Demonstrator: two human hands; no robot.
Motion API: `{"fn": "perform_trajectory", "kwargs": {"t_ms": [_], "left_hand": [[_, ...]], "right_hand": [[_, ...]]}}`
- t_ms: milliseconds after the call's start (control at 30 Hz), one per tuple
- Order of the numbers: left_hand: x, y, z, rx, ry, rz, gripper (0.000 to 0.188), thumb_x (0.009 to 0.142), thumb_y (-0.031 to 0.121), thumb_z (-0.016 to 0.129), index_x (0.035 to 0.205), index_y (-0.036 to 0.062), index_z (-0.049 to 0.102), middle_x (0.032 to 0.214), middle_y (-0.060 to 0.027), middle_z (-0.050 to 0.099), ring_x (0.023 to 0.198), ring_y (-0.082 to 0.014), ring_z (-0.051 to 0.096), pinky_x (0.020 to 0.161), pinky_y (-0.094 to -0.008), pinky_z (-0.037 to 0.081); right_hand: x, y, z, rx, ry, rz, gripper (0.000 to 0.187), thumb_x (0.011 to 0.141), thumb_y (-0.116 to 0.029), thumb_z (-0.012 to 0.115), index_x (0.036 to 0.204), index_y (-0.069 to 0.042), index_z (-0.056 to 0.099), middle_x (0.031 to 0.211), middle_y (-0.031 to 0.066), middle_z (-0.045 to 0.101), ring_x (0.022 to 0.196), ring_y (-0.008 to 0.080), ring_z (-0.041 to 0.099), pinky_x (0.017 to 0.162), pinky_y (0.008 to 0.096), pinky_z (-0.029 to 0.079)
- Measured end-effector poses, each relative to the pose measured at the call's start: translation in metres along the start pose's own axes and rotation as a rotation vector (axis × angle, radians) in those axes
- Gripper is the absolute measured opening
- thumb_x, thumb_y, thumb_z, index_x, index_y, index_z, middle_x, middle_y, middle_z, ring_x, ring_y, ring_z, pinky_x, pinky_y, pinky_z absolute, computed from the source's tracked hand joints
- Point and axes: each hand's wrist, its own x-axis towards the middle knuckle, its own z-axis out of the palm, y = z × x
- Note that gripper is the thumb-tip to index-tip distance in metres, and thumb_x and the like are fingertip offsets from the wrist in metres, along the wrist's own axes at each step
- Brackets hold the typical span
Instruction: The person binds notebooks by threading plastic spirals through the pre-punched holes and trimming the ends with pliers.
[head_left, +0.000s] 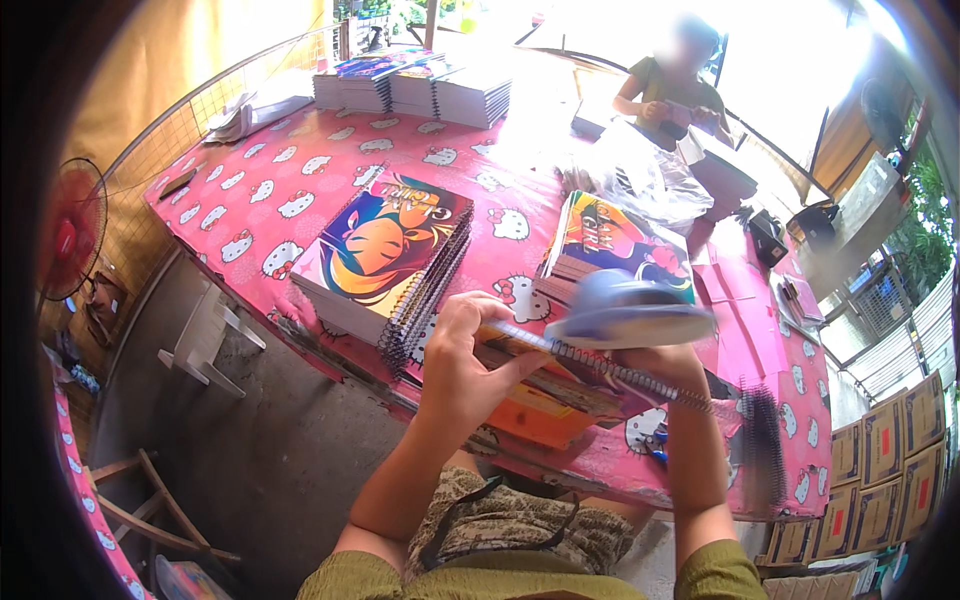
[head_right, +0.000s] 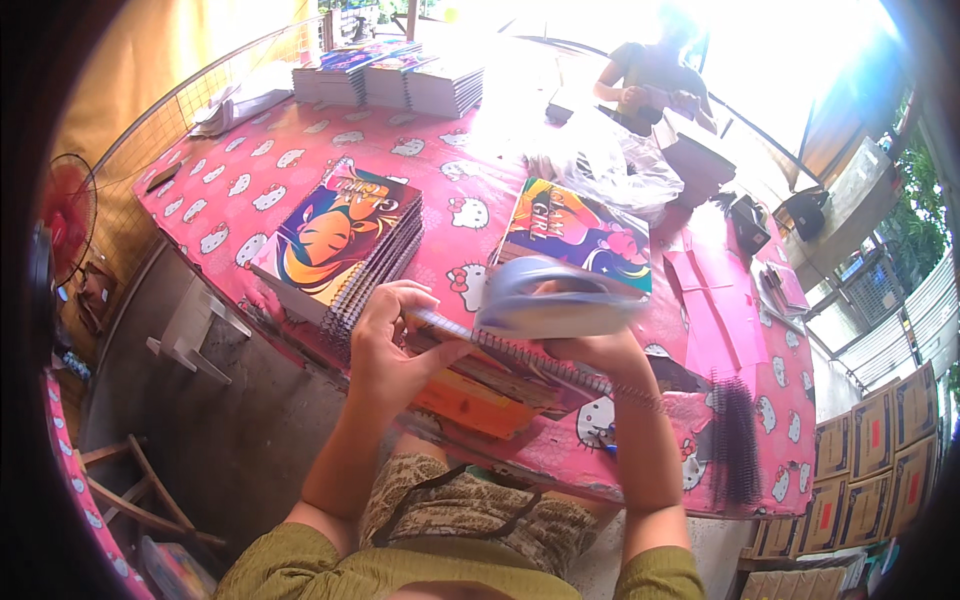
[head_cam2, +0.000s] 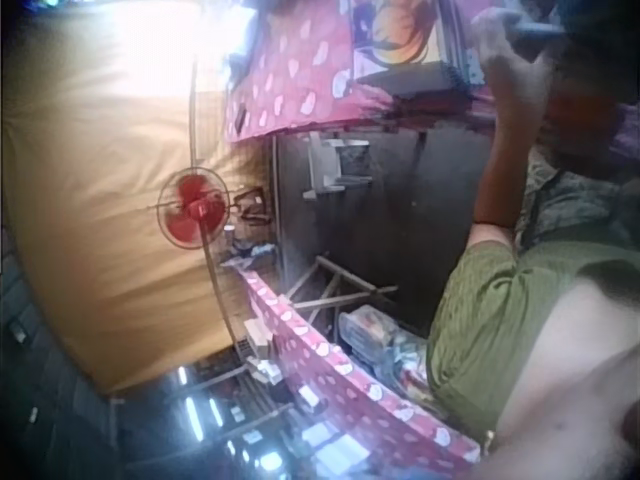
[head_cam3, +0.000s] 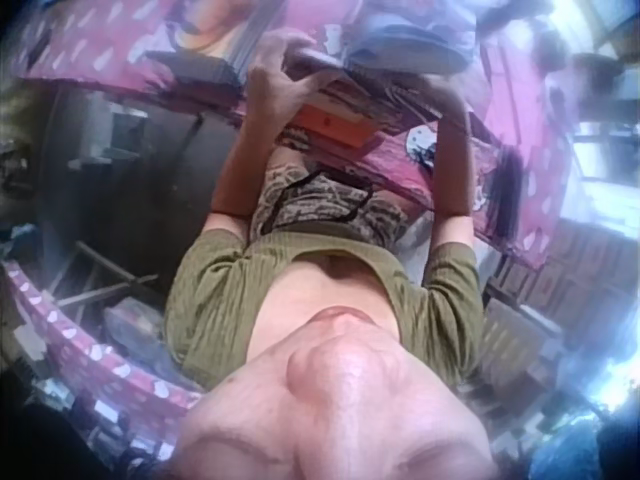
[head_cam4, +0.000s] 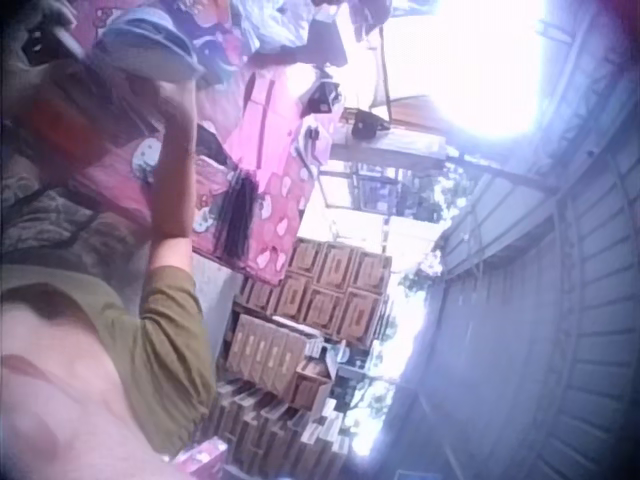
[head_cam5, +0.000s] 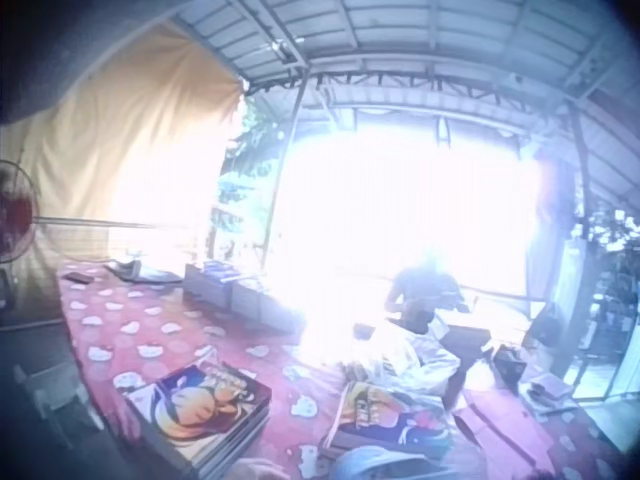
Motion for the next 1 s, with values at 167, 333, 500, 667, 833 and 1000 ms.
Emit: {"fn": "perform_trajectory", "kwargs": {"t_ms": [167, 333, 500, 667, 833, 1000], "left_hand": [[-0.004, -0.007, 0.000, -0.354, -0.021, -0.242, 0.049, 0.072, 0.005, 0.083, 0.111, 0.0035, 0.053, 0.094, -0.0017, 0.061, 0.090, -0.0078, 0.059, 0.074, -0.0230, 0.051], [-0.002, -0.007, -0.001, -0.399, -0.087, -0.283, 0.050, 0.075, 0.003, 0.080, 0.115, 0.0044, 0.050, 0.099, -0.0022, 0.058, 0.089, -0.0080, 0.058, 0.077, -0.0221, 0.049], [-0.009, -0.024, 0.013, -0.384, -0.057, -0.106, 0.041, 0.079, 0.010, 0.079, 0.109, 0.0060, 0.052, 0.096, -0.0068, 0.062, 0.080, -0.0102, 0.063, 0.070, -0.0241, 0.051], [-0.015, -0.031, 0.026, -0.571, 0.033, -0.083, 0.034, 0.079, 0.008, 0.078, 0.099, 0.0063, 0.050, 0.086, -0.0046, 0.063, 0.074, -0.0090, 0.064, 0.066, -0.0238, 0.053], [-0.019, -0.029, 0.030, -0.551, 0.056, -0.114, 0.033, 0.079, 0.005, 0.077, 0.098, 0.0065, 0.050, 0.080, -0.0027, 0.064, 0.074, -0.0077, 0.064, 0.064, -0.0231, 0.054], [-0.017, -0.023, 0.031, -0.657, 0.017, -0.159, 0.033, 0.079, 0.004, 0.077, 0.098, 0.0060, 0.050, 0.080, -0.0017, 0.063, 0.075, -0.0074, 0.065, 0.063, -0.0220, 0.053]], "right_hand": [[0.002, -0.004, 0.009, 0.419, 0.010, -0.076, 0.038, 0.069, -0.004, 0.076, 0.106, 0.000, 0.063, 0.100, 0.0093, 0.068, 0.083, 0.0120, 0.063, 0.070, 0.0291, 0.053], [0.007, 0.009, 0.006, -0.414, 0.155, -0.030, 0.028, 0.070, -0.007, 0.076, 0.093, -0.002, 0.061, 0.087, 0.0065, 0.065, 0.078, 0.0157, 0.061, 0.070, 0.0301, 0.051], [-0.046, 0.034, -0.025, -1.004, 0.084, 0.056, 0.031, 0.072, -0.011, 0.076, 0.100, -0.005, 0.063, 0.097, 0.0135, 0.064, 0.087, 0.0289, 0.066, 0.073, 0.0380, 0.053], [-0.099, -0.052, -0.077, -0.724, 0.609, -0.013, 0.052, 0.083, -0.025, 0.070, 0.125, 0.002, 0.056, 0.128, 0.0166, 0.056, 0.121, 0.0267, 0.053, 0.099, 0.0381, 0.044], [-0.027, -0.078, 0.034, -1.243, 0.446, -0.229, 0.099, 0.081, -0.076, 0.039, 0.138, 0.005, 0.040, 0.148, 0.0215, 0.035, 0.139, 0.0362, 0.031, 0.110, 0.0567, 0.022], [-0.011, -0.037, 0.073, -1.586, 0.462, -0.077, 0.108, 0.082, -0.078, 0.030, 0.147, 0.007, 0.016, 0.154, 0.0283, 0.015, 0.146, 0.0402, 0.007, 0.104, 0.0687, -0.011]]}}
